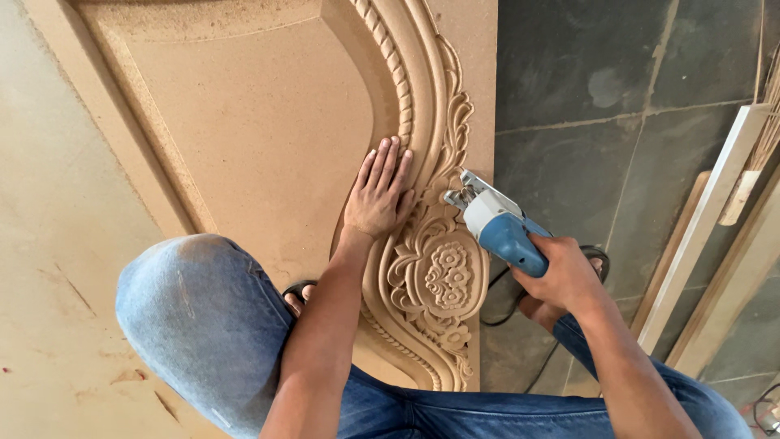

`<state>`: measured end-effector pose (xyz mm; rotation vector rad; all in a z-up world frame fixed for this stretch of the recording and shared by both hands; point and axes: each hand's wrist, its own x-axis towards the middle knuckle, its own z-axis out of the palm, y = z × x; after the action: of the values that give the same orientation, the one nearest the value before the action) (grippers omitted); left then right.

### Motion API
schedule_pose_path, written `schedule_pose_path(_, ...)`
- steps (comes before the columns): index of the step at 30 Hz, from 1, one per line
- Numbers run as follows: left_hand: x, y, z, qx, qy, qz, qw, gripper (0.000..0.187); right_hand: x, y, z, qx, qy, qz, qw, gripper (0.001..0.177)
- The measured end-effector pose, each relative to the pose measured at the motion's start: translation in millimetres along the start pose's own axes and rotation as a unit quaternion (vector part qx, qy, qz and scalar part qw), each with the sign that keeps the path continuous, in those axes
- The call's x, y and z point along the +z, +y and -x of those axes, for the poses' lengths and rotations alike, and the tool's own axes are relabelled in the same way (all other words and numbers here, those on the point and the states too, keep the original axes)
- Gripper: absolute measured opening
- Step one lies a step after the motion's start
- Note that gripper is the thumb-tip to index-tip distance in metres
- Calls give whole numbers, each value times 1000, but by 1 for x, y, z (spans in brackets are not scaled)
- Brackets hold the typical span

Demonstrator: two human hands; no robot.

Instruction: The person uses a handheld electric carving tool to shape and refine intricate floral and geometric patterns on a large wooden panel. They guide the tool along the carved lines while kneeling on the floor, occasionally adjusting their position to reach different sections of the design.

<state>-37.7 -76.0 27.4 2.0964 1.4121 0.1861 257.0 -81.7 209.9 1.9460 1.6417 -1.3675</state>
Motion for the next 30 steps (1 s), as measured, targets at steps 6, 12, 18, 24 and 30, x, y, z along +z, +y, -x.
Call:
schedule_pose_path(6, 0, 1, -1, -1, -5, -6, 1000, 69, -4, -4, -3, 58, -35, 6, 998, 31)
schedule_pose_path(12, -2, 1, -2, 2, -1, 4, 1000, 68, -14, -8, -3, 57, -45, 37, 997, 29)
schedule_pose_path(18, -2, 0, -2, 3, 0, 11, 1000, 69, -23, -13, -7, 89, -58, 78, 991, 32)
schedule_pose_path(24, -1, -1, 0, 3, -1, 12, 1000, 70, -18, -12, -6, 49, -30, 57, 997, 36)
schedule_pose_path(30, -3, -1, -2, 5, 14, 18, 1000, 70, -7, -15, 0, 64, -21, -3, 998, 31)
